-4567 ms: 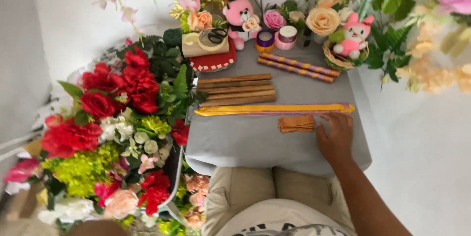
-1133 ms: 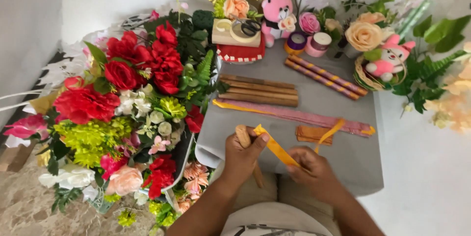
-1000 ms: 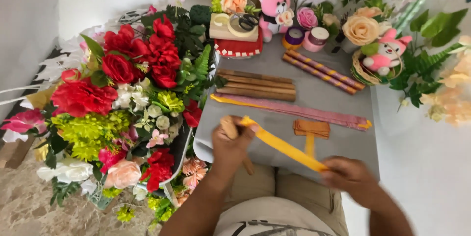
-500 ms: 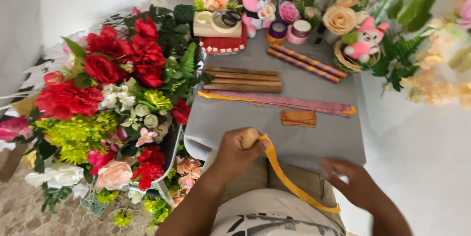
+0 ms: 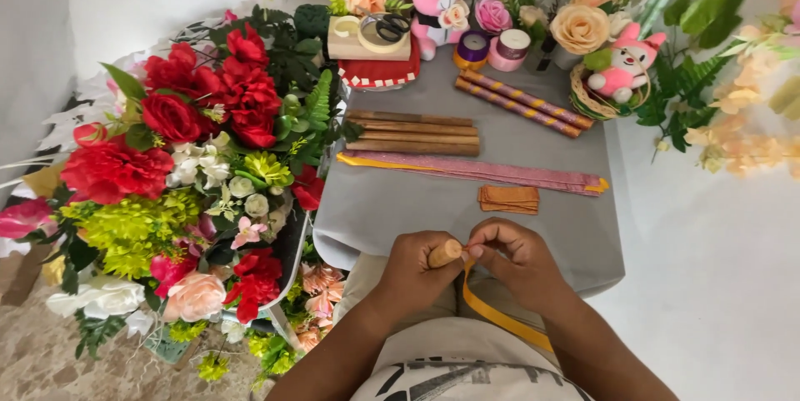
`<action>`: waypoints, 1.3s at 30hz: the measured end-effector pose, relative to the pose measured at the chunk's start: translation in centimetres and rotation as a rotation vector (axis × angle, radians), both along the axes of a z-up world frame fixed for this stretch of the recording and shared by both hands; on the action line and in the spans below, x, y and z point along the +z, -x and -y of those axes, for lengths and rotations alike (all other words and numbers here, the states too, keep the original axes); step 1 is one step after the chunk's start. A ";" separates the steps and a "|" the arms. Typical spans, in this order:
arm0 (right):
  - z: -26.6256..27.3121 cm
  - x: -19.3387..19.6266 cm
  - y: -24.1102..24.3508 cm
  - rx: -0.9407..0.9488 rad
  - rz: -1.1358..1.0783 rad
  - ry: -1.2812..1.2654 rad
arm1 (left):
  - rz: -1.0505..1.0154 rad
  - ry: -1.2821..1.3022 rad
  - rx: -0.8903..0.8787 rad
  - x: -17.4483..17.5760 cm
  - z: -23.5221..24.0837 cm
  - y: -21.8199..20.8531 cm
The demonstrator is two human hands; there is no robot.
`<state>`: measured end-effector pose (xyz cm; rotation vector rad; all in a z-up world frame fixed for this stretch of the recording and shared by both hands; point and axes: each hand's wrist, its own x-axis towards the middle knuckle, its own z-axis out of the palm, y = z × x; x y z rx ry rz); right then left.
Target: The person cuts a piece of tape and then wraps a yellow ribbon around a wooden stick. They continue wrapping the ribbon around the stick and then pick up a pink ribbon.
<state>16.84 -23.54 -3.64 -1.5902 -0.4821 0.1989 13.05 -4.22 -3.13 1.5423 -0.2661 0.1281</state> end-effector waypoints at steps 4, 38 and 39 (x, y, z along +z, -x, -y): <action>-0.2 -1.2 0.5 -0.099 -0.006 -0.032 | -0.078 0.074 -0.033 -4.0 0.7 -1.5; -5.2 -0.4 -6.4 -0.203 0.460 0.293 | -0.252 0.337 -0.012 -5.6 -1.0 -5.6; -5.5 -0.7 -7.3 -0.200 0.465 0.291 | -0.247 0.337 -0.009 -6.1 -1.0 -6.3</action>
